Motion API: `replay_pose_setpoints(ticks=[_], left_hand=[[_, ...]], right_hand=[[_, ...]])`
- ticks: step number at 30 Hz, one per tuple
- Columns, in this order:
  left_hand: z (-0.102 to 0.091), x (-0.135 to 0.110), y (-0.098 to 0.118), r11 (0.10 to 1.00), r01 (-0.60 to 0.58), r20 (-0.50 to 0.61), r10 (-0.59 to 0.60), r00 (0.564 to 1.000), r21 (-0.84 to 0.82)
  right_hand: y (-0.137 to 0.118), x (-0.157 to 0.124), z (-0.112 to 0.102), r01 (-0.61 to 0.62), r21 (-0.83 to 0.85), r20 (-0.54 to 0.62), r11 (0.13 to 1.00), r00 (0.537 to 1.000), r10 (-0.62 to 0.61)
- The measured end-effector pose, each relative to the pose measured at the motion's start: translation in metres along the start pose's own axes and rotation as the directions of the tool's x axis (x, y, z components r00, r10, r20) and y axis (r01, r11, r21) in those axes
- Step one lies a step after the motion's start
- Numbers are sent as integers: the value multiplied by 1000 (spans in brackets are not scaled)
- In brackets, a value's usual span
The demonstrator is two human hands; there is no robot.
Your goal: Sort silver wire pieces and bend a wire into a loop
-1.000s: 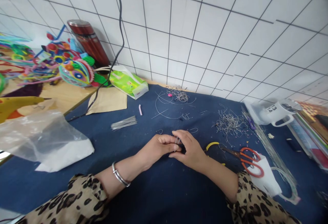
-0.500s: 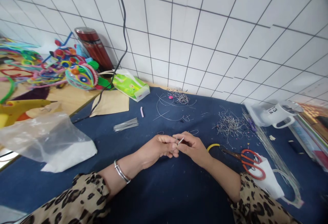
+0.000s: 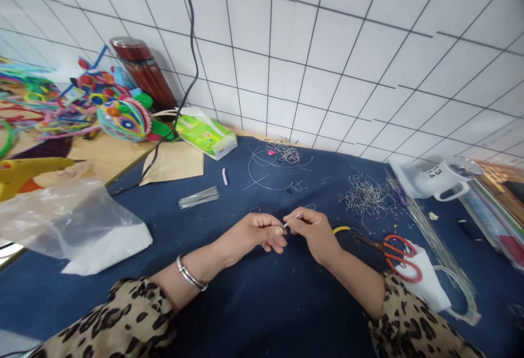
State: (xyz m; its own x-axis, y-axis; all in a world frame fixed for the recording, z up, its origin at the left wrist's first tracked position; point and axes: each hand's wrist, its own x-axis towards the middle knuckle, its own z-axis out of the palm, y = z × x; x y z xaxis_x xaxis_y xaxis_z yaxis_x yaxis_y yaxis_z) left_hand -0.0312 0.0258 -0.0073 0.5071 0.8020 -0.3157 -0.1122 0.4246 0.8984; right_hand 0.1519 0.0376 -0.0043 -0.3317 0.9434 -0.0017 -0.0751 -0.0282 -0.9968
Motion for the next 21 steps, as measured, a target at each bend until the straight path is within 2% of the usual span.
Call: replay_pose_setpoints(ticks=[3, 8, 21], left_hand=[[-1, 1, 1, 999, 17, -11, -18, 1000, -45], [-3, 2, -1, 990, 28, 29, -24, 999, -136], [0, 3, -4, 989, 24, 72, -14, 997, -144]], right_hand=[[3, 1, 0, -43, 83, -87, 996, 995, 50], [4, 2, 2, -110, 202, -79, 973, 989, 129], [-1, -2, 5, -149, 167, -27, 975, 987, 156]])
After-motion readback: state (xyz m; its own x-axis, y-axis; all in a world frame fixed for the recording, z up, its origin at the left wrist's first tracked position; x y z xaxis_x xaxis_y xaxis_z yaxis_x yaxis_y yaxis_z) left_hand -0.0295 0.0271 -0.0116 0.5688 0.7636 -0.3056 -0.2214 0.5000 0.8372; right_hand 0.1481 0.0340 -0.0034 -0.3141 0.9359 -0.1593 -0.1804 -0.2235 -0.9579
